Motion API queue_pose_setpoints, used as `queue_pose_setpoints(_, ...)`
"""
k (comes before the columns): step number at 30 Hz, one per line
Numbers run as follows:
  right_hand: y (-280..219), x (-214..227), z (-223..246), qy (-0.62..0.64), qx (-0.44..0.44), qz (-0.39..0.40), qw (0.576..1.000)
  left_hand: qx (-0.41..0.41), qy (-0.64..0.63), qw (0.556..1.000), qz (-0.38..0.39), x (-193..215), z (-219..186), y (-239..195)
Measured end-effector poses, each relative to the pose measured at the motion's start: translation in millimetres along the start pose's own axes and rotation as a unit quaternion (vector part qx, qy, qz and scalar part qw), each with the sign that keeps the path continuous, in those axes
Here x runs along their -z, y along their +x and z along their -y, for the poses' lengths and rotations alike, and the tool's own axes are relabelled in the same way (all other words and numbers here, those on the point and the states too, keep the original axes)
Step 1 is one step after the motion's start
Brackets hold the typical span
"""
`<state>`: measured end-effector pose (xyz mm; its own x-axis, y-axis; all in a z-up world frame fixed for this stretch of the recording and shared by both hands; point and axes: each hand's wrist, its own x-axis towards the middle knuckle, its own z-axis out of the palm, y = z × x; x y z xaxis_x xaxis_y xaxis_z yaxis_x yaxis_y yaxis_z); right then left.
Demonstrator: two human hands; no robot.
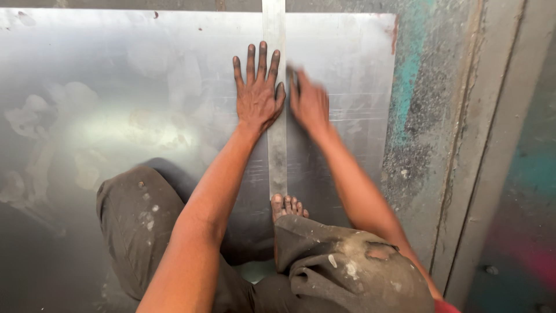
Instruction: The person uses a straight edge and a marking tool to draw lines on a metal sheet while sitting on the floor.
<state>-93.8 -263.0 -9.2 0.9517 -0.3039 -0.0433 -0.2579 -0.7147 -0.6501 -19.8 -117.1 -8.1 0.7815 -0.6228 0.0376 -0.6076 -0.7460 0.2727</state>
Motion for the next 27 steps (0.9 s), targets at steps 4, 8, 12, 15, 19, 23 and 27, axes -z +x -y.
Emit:
queue_pose_setpoints(4, -81, 5, 20, -0.028, 0.024, -0.030, 0.999, 0.016, -0.038, 0.998, 0.039, 1, 0, -1)
queue_pose_setpoints(8, -26, 21, 18, -0.068, -0.079, 0.040, 0.994, 0.013, -0.036, 0.999, 0.027, 1, 0, -3)
queue_pose_setpoints(12, -1, 13, 29, -0.063, -0.130, 0.078, 0.986, 0.016, -0.047, 0.998, 0.030, 1, 0, -2)
queue_pose_setpoints(15, -70, 5, 33, 0.003, 0.044, -0.074, 0.996, 0.017, -0.049, 0.998, 0.026, -5, 2, -4)
queue_pose_setpoints(19, -109, 9, 38, -0.032, -0.084, 0.026, 0.996, 0.001, 0.008, 1.000, -0.007, -10, 2, -3)
queue_pose_setpoints(23, -104, 15, 29, 0.059, -0.076, -0.007, 0.995, 0.031, -0.063, 0.995, 0.074, 5, -2, -4)
queue_pose_setpoints(27, -155, 5, 38, 0.067, -0.100, -0.052, 0.991, 0.022, -0.021, 0.998, 0.060, 12, 1, -3)
